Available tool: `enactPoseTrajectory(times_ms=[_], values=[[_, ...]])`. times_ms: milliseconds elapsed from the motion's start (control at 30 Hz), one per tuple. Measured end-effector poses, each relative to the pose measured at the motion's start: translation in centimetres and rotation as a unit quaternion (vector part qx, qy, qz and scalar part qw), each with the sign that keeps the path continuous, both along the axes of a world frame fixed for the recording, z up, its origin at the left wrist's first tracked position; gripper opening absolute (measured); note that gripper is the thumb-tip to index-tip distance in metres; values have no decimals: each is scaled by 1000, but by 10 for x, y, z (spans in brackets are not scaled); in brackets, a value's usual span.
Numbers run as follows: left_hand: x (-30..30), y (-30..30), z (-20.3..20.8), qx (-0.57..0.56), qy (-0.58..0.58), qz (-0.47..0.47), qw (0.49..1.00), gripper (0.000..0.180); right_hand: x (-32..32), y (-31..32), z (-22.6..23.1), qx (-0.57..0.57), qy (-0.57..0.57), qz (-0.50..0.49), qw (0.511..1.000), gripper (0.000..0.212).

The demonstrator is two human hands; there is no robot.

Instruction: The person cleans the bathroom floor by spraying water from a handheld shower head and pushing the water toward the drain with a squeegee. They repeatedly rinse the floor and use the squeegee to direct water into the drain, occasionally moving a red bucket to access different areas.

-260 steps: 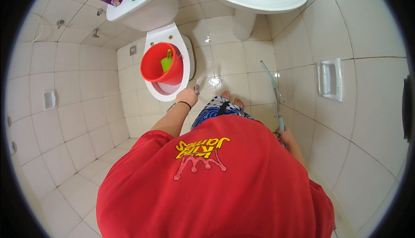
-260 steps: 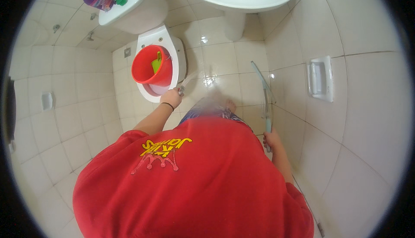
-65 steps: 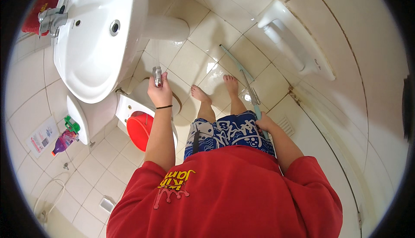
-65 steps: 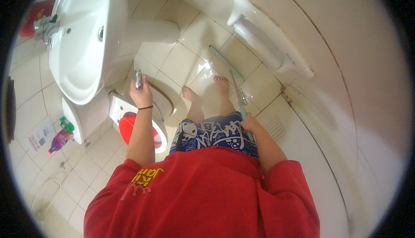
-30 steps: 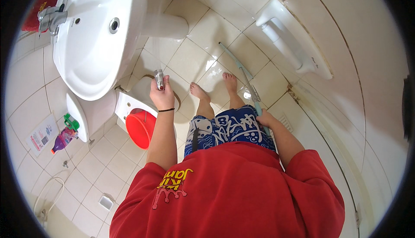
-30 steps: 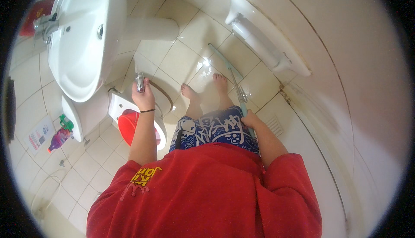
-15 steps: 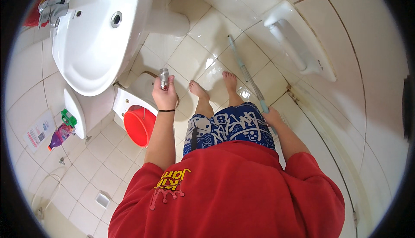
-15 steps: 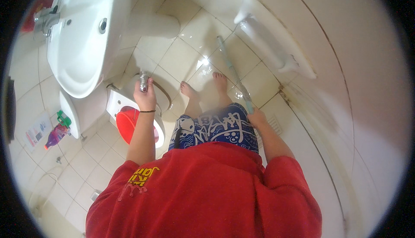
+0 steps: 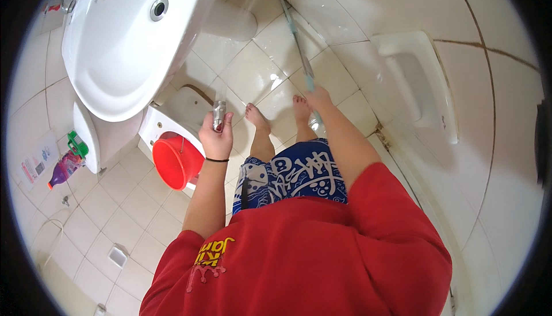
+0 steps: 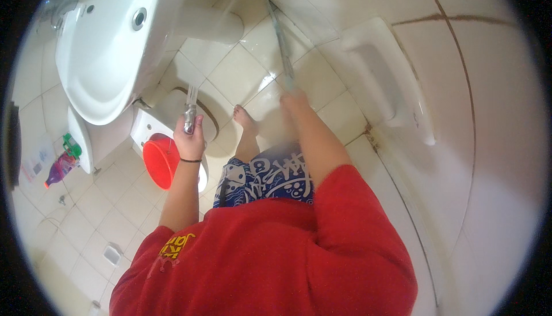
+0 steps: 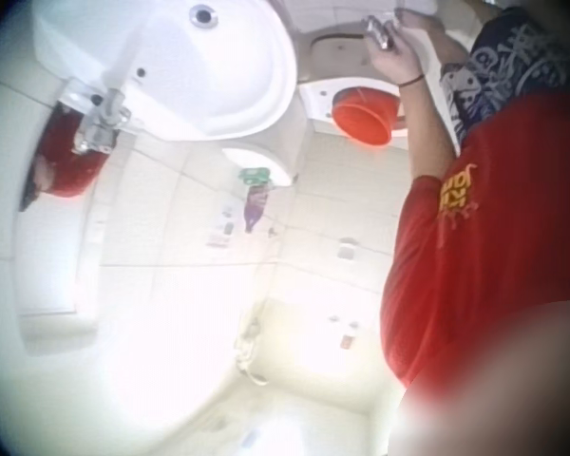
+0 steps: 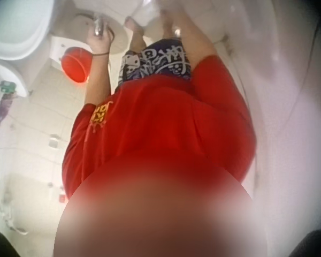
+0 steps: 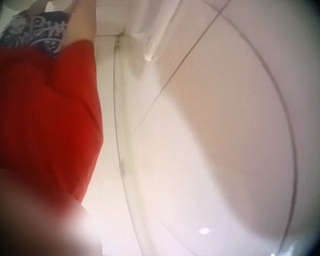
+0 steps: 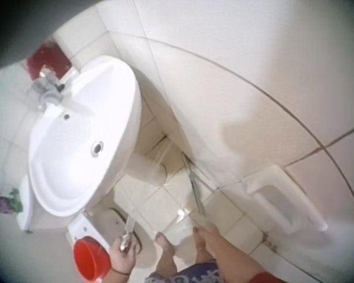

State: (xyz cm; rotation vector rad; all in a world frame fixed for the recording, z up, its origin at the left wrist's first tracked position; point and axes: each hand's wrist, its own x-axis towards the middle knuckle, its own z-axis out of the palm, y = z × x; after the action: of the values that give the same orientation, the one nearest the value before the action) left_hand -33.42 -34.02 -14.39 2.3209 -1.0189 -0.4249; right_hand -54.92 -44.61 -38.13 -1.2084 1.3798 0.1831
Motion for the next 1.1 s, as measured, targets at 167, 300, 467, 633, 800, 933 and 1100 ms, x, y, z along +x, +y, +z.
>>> enactPoseTrajectory(times_ms=[167, 300, 467, 633, 800, 933, 1100], values=[[14, 5, 6, 12, 28, 46, 998, 22, 60, -79, 24, -25, 30, 117, 992, 27], [26, 13, 0, 34, 27, 62, 997, 22, 56, -74, 25, -92, 56, 99, 989, 30], [33, 14, -14, 27, 83, 129, 988, 20, 144, -77, -11, -95, 131, 11, 987, 31], [33, 14, -10, 6, 26, 92, 995, 21, 149, -75, 2, -95, 77, 171, 978, 30], [32, 17, -10, 8, 33, 80, 996, 23, 137, -101, 1, -131, 89, 105, 982, 28], [28, 20, -10, 6, 12, 74, 997, 23, 189, -101, -13, -94, 114, -7, 989, 29], [25, 18, -7, 9, 16, 82, 996, 23, 170, -113, 14, -130, 62, 241, 960, 26]])
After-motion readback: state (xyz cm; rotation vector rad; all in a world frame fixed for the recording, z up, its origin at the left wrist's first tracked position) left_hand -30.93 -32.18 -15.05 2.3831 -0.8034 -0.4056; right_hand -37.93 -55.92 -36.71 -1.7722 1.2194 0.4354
